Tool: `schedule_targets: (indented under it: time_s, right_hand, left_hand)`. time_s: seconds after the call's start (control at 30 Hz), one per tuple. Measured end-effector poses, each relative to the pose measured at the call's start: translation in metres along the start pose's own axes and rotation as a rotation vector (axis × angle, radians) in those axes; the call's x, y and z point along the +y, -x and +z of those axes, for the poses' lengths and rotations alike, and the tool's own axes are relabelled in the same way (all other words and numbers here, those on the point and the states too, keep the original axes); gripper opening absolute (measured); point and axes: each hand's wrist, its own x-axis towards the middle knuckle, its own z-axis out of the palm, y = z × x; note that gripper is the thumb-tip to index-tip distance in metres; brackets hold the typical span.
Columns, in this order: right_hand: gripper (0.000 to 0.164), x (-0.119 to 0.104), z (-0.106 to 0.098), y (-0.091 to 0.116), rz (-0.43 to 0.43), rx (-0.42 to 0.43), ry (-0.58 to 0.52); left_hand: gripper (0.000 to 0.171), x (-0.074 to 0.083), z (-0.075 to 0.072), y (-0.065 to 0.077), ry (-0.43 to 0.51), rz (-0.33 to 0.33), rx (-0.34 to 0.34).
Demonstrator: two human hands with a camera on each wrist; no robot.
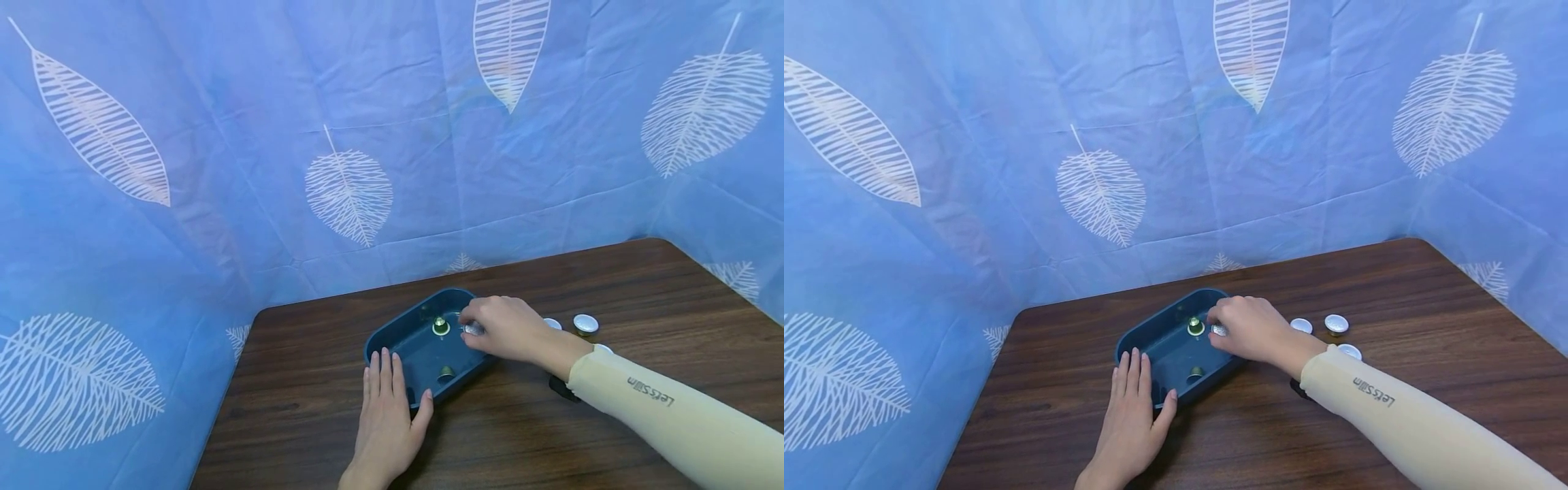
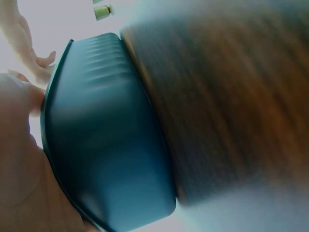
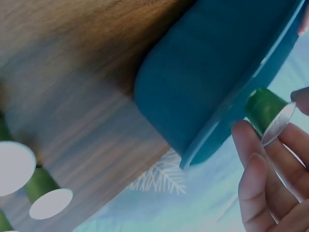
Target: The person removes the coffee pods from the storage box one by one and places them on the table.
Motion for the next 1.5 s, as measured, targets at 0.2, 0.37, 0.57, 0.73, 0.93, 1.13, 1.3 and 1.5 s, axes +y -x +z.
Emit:
schedule_targets:
  time_s: [0.2, 0.37, 0.57, 0.73, 0.93, 1.13, 1.3, 1.5]
  right_hand:
    - [0.024, 0.003, -0.009, 0.023, 0.013, 0.11, 0.002]
    - [0.026, 0.008, -0.013, 0.038, 0.05, 0.159, -0.013]
    - [0.021, 0.019, -0.017, 0.054, 0.04, 0.19, -0.015]
    - [0.021, 0.025, -0.017, 0.067, 0.028, 0.222, 0.01]
    - [0.024, 0.031, -0.015, 0.084, 0.017, 0.263, 0.021]
    - [0.025, 0.034, -0.011, 0.1, 0.037, 0.243, 0.037]
    - [0.031, 0.038, -0.003, 0.114, -0.01, 0.279, 0.059]
    - [0.035, 0.042, 0.006, 0.127, -0.055, 0.296, 0.072]
  left_hand:
    - [0.087, 0.0, 0.0, 0.001, -0.012, 0.004, -0.003]
    - [0.086, 0.0, 0.001, 0.002, -0.007, 0.007, 0.006]
    - [0.084, -0.001, 0.002, 0.003, -0.005, 0.001, 0.007]
    - [0.085, 0.001, 0.002, 0.004, 0.008, -0.009, -0.006]
    - [0.084, 0.0, 0.001, 0.004, 0.009, 0.001, -0.005]
    - [0.084, 0.0, 0.001, 0.004, -0.005, -0.004, -0.015]
    - [0.085, 0.001, 0.001, 0.002, 0.003, -0.009, -0.022]
    - [0.086, 0.001, -0.001, 0.002, 0.01, -0.005, -0.003]
